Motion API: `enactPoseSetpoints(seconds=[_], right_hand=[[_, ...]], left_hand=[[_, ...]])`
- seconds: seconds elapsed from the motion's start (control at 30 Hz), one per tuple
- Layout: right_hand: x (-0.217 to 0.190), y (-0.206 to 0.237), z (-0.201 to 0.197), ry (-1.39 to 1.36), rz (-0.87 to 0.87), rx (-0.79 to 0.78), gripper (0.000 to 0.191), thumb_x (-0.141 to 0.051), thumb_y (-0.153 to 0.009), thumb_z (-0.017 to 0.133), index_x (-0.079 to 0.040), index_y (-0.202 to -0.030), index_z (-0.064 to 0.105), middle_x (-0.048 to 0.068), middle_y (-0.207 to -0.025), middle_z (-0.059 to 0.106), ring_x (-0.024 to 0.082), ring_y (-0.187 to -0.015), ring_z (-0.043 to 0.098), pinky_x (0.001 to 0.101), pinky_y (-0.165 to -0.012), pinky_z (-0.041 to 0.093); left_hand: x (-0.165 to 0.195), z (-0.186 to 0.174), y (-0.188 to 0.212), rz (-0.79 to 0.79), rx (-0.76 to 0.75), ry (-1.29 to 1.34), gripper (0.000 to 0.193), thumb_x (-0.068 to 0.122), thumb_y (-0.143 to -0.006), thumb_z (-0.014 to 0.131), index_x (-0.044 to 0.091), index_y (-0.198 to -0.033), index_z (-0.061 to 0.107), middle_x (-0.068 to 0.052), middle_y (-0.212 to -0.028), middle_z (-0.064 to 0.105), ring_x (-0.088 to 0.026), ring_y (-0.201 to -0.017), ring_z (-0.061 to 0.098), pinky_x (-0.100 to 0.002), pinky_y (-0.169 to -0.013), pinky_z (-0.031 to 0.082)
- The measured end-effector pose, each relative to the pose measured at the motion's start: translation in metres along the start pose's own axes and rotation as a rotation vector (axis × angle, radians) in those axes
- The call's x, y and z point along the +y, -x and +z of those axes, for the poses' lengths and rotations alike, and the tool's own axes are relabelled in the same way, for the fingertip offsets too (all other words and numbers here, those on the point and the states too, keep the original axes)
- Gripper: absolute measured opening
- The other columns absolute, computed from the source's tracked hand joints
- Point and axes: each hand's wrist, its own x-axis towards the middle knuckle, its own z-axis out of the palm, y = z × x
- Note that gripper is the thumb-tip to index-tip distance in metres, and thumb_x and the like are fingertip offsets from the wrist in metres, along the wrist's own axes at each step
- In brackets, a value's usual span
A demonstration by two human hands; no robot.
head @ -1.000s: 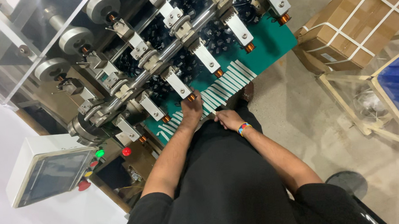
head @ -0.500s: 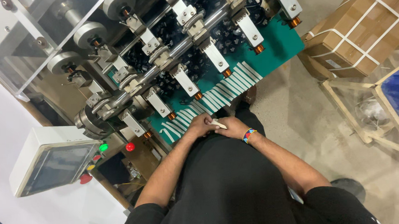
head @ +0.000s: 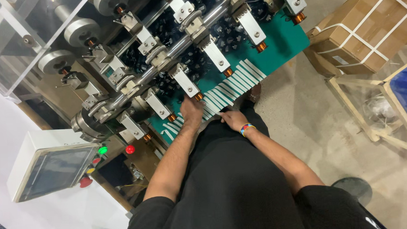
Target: The person sits at a multi-spindle winding machine and loads small black cylindrical components one at a time into the machine's slots, pressing them into place. They pick up a box of components, place it nearby, and continue loading parts into the machine stations.
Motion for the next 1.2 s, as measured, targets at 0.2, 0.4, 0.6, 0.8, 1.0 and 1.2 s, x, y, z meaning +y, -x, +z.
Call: enactPoseSetpoints(seconds=[0.2, 0.4, 0.6, 0.8, 1.0, 1.2], right_hand=[[0.000, -0.016, 0.001, 0.504, 0.196, -0.058, 0.054, -0.052, -0.101, 0.053, -0.004, -0.099, 0.078, 0.024, -0.101, 0.073, 0.043, -0.100, 0.069, 0.0502, -0.088, 0.052], [0.034, 0.022, -0.036, 0.353, -0.045, 0.083, 0.045, -0.045, -0.096, 0.058, -0.006, -0.105, 0.076, 0.024, -0.096, 0.073, 0.045, -0.094, 0.067, 0.0522, -0.084, 0.052], [0.029, 0.036, -0.062, 0.482, -0.118, 0.063, 0.037, -0.038, -0.095, 0.061, -0.003, -0.103, 0.072, 0.024, -0.094, 0.073, 0.044, -0.092, 0.067, 0.0525, -0.083, 0.053], [-0.048, 0.021, -0.021, 0.620, -0.658, 0.026, 0.030, -0.019, -0.089, 0.062, -0.002, -0.113, 0.064, 0.020, -0.093, 0.070, 0.040, -0.093, 0.068, 0.0496, -0.096, 0.049], [-0.139, -0.042, 0.043, 1.178, -1.043, 0.193, 0.048, -0.012, -0.089, 0.054, -0.001, -0.136, 0.058, 0.016, -0.111, 0.064, 0.043, -0.132, 0.053, 0.0493, -0.119, 0.030], [-0.158, -0.087, 0.053, 0.997, -1.352, 0.267, 0.049, -0.010, -0.086, 0.052, 0.000, -0.133, 0.058, 0.017, -0.137, 0.059, 0.033, -0.140, 0.049, 0.0537, -0.126, 0.016]], left_hand=[[-0.010, 0.001, 0.005, 0.104, 0.037, -0.123, 0.050, 0.019, -0.080, 0.083, -0.002, -0.118, 0.059, -0.023, -0.108, 0.067, -0.043, -0.100, 0.066, -0.050, -0.083, 0.053], [-0.043, -0.027, 0.016, 0.380, 0.107, -0.169, 0.027, 0.013, -0.084, 0.077, 0.002, -0.108, 0.070, -0.020, -0.109, 0.068, -0.040, -0.106, 0.063, -0.049, -0.092, 0.051], [-0.055, -0.060, 0.014, 0.615, 0.218, 0.008, 0.021, 0.012, -0.087, 0.076, 0.002, -0.104, 0.069, -0.017, -0.103, 0.068, -0.038, -0.105, 0.064, -0.047, -0.093, 0.053], [-0.068, -0.061, 0.029, 0.242, 0.087, 0.286, 0.014, 0.017, -0.088, 0.073, 0.004, -0.093, 0.072, -0.012, -0.084, 0.071, -0.031, -0.082, 0.072, -0.043, -0.076, 0.059], [-0.096, -0.042, 0.086, 0.412, 0.172, 0.111, 0.011, 0.015, -0.089, 0.074, 0.005, -0.093, 0.073, -0.014, -0.086, 0.073, -0.035, -0.085, 0.068, -0.044, -0.076, 0.054], [-0.115, -0.030, 0.119, 0.039, -0.096, 0.292, 0.023, 0.028, -0.088, 0.076, 0.006, -0.096, 0.076, -0.010, -0.087, 0.074, -0.025, -0.077, 0.070, -0.039, -0.073, 0.056]])
